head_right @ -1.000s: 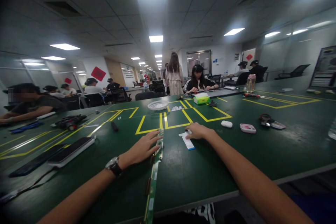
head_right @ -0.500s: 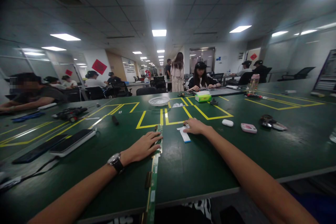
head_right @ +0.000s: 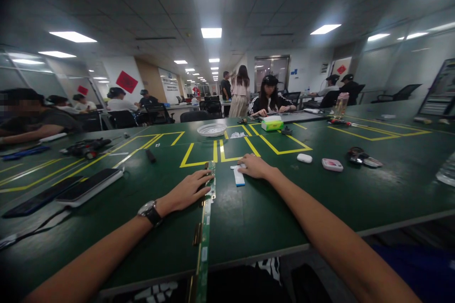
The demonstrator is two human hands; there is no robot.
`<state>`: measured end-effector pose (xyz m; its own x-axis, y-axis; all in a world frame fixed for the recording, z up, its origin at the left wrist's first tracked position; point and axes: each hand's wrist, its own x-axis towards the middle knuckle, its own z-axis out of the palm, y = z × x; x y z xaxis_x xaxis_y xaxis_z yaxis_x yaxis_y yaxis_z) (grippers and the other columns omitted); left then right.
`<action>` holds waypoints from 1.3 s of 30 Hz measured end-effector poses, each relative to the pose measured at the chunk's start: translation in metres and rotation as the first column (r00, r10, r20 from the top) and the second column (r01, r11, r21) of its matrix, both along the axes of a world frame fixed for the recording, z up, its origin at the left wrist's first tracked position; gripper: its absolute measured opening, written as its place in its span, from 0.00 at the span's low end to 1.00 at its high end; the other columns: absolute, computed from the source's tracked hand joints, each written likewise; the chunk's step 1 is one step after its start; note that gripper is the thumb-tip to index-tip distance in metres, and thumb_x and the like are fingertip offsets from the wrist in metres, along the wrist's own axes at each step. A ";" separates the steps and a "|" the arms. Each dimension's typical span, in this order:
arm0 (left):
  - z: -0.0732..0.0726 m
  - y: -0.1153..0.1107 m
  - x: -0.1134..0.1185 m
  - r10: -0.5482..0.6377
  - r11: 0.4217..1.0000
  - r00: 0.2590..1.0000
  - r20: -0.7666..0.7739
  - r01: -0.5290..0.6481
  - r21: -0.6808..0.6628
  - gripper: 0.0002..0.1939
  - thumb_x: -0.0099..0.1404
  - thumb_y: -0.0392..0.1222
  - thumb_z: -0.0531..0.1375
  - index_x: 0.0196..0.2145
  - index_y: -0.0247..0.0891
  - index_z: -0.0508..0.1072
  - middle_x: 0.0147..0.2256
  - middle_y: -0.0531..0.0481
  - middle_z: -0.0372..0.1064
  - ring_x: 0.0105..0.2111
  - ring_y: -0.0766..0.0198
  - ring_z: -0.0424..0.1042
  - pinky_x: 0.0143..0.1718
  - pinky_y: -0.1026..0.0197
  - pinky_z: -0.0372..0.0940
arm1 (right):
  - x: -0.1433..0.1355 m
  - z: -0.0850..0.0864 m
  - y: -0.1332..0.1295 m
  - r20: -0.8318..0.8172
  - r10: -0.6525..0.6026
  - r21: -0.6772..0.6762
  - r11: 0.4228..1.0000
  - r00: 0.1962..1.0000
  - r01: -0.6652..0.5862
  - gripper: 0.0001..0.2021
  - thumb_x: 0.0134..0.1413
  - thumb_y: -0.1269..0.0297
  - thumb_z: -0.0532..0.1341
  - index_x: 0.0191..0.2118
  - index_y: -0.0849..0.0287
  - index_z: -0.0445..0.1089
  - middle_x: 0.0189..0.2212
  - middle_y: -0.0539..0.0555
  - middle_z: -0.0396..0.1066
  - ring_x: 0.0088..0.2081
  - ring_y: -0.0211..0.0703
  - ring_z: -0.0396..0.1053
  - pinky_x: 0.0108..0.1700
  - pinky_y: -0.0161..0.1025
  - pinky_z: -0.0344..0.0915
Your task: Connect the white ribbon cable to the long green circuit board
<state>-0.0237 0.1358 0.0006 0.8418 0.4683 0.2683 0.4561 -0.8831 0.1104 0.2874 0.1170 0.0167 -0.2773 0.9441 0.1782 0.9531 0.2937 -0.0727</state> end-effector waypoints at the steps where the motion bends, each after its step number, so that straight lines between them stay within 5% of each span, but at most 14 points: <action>1: 0.000 -0.001 0.000 -0.003 1.000 1.000 0.001 0.003 -0.006 0.25 0.75 0.54 0.47 0.63 0.41 0.62 0.64 0.42 0.55 0.63 0.52 0.55 0.60 0.49 0.56 | 0.000 0.001 -0.001 -0.003 -0.009 0.013 1.000 1.000 0.009 0.18 0.62 0.55 0.59 0.54 0.55 0.72 0.53 0.60 0.69 0.54 0.51 0.66 0.56 0.41 0.59; 9: -0.001 -0.004 -0.001 -0.020 1.000 1.000 0.000 0.020 0.002 0.25 0.75 0.54 0.48 0.63 0.41 0.62 0.63 0.42 0.56 0.62 0.53 0.56 0.60 0.49 0.56 | -0.010 -0.004 -0.004 -0.036 -0.234 0.116 0.965 0.972 0.237 0.21 0.64 0.52 0.55 0.50 0.63 0.73 0.48 0.70 0.69 0.52 0.63 0.67 0.51 0.54 0.62; 14: -0.002 -0.003 -0.001 0.004 1.000 1.000 0.003 -0.004 -0.008 0.26 0.75 0.55 0.48 0.63 0.41 0.62 0.62 0.42 0.58 0.62 0.52 0.56 0.61 0.48 0.55 | -0.026 0.001 -0.013 -0.068 0.100 0.048 0.994 0.993 -0.097 0.16 0.60 0.60 0.60 0.51 0.57 0.74 0.50 0.59 0.72 0.51 0.50 0.68 0.55 0.44 0.60; 17: -0.003 -0.004 -0.002 0.030 0.999 1.000 0.000 -0.030 -0.013 0.27 0.75 0.57 0.47 0.63 0.41 0.61 0.63 0.42 0.57 0.63 0.52 0.54 0.61 0.47 0.55 | -0.040 0.006 -0.022 -0.223 0.374 0.057 0.927 0.900 -0.371 0.13 0.60 0.66 0.60 0.49 0.58 0.74 0.48 0.57 0.74 0.50 0.47 0.70 0.54 0.42 0.61; 19: -0.003 -0.004 -0.003 0.051 0.999 0.999 -0.003 -0.052 -0.005 0.27 0.74 0.58 0.47 0.63 0.41 0.61 0.64 0.41 0.55 0.64 0.51 0.53 0.61 0.47 0.54 | -0.050 0.007 -0.025 -0.296 0.423 0.084 0.905 0.856 -0.418 0.11 0.58 0.67 0.61 0.46 0.58 0.76 0.45 0.56 0.76 0.47 0.46 0.71 0.52 0.42 0.63; 25: -0.005 -0.004 -0.002 0.092 0.995 0.995 -0.029 -0.093 -0.036 0.28 0.74 0.59 0.46 0.64 0.43 0.59 0.65 0.41 0.53 0.64 0.48 0.52 0.60 0.44 0.53 | -0.068 -0.004 -0.024 -0.319 0.340 0.133 0.940 0.885 -0.313 0.05 0.55 0.71 0.63 0.36 0.59 0.77 0.36 0.54 0.76 0.40 0.44 0.71 0.46 0.39 0.63; 39: -0.007 -0.004 -0.001 0.101 0.994 0.995 -0.017 -0.101 -0.029 0.29 0.73 0.61 0.45 0.64 0.43 0.60 0.64 0.42 0.54 0.63 0.47 0.53 0.60 0.43 0.54 | -0.078 -0.009 -0.025 -0.275 0.249 0.159 0.964 0.929 -0.212 0.06 0.54 0.71 0.64 0.38 0.59 0.78 0.34 0.54 0.74 0.36 0.42 0.69 0.40 0.35 0.62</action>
<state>-0.0242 0.1316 -0.0062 0.7940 0.5587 0.2398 0.5446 -0.8289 0.1281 0.2095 0.0921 0.0073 -0.4035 0.8254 0.3949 0.8007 0.5274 -0.2842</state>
